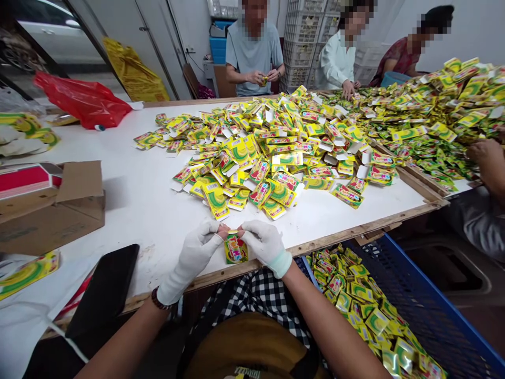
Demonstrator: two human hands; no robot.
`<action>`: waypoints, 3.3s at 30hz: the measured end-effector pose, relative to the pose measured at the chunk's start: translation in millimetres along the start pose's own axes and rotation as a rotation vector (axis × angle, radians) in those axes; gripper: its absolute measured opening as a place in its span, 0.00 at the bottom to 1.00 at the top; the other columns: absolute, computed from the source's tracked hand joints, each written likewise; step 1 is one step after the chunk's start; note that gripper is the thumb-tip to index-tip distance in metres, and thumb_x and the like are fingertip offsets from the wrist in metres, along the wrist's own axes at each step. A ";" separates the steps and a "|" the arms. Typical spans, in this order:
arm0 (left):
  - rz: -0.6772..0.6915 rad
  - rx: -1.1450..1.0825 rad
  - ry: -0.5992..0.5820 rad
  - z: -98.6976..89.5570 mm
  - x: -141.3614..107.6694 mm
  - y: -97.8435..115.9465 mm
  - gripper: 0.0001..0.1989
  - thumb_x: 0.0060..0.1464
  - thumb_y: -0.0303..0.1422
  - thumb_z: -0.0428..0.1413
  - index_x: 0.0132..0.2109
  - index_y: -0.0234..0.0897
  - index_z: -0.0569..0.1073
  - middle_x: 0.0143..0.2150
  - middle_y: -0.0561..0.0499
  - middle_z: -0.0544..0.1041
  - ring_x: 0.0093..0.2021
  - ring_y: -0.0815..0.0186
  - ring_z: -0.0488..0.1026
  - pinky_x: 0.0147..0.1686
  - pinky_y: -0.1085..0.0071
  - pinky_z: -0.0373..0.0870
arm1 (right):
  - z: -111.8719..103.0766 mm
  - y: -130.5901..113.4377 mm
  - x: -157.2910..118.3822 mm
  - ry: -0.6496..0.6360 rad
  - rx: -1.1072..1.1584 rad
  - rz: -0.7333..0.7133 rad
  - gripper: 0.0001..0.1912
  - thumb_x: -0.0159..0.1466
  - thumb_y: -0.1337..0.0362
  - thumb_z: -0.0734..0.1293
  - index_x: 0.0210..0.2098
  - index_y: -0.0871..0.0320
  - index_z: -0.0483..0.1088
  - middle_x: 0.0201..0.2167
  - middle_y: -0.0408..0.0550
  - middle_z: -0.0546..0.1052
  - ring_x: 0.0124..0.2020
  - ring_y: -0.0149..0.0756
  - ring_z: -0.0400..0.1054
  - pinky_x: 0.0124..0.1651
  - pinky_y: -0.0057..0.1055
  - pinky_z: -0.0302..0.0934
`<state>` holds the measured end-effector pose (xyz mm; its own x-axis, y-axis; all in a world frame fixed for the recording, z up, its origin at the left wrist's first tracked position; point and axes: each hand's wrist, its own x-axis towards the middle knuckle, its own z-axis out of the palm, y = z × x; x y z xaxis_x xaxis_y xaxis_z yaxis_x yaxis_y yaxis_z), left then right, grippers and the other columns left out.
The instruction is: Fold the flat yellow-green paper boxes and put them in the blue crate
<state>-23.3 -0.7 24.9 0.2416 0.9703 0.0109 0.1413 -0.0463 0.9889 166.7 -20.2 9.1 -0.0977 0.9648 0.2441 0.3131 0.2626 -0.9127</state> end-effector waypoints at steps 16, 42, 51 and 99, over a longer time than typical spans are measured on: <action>0.643 0.571 -0.181 -19.4 -27.9 -8.5 0.09 0.57 0.23 0.52 0.44 0.34 0.73 0.43 0.43 0.75 0.44 0.64 0.73 0.43 0.68 0.72 | -16.4 1.0 -15.9 -0.221 -0.110 -0.352 0.13 0.65 0.66 0.65 0.49 0.53 0.74 0.49 0.53 0.75 0.48 0.38 0.72 0.51 0.35 0.68; -0.031 0.085 -0.110 -1.1 16.5 5.3 0.11 0.55 0.36 0.54 0.43 0.35 0.71 0.38 0.48 0.77 0.36 0.63 0.75 0.35 0.67 0.74 | 2.8 2.1 -1.8 -0.097 0.084 0.196 0.23 0.58 0.62 0.69 0.52 0.58 0.68 0.46 0.52 0.76 0.37 0.37 0.72 0.40 0.34 0.69; -0.120 0.132 -0.021 9.5 4.7 -25.6 0.13 0.48 0.31 0.58 0.42 0.35 0.67 0.39 0.48 0.75 0.39 0.63 0.75 0.38 0.66 0.75 | 16.5 9.4 -7.4 -0.162 0.081 0.259 0.14 0.61 0.60 0.66 0.45 0.59 0.66 0.28 0.42 0.73 0.26 0.30 0.66 0.28 0.26 0.61; 0.578 0.510 -0.072 -22.8 -49.7 -15.7 0.20 0.58 0.25 0.54 0.56 0.41 0.71 0.49 0.44 0.76 0.48 0.62 0.74 0.46 0.67 0.73 | -15.0 -7.8 -23.1 -0.278 -0.229 -0.512 0.20 0.68 0.65 0.60 0.59 0.54 0.65 0.52 0.55 0.74 0.52 0.40 0.70 0.53 0.37 0.67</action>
<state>-59.5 -42.8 12.3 0.4712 0.7417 0.4774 0.3944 -0.6613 0.6381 180.6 -44.3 15.5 -0.5219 0.6844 0.5092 0.3531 0.7167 -0.6014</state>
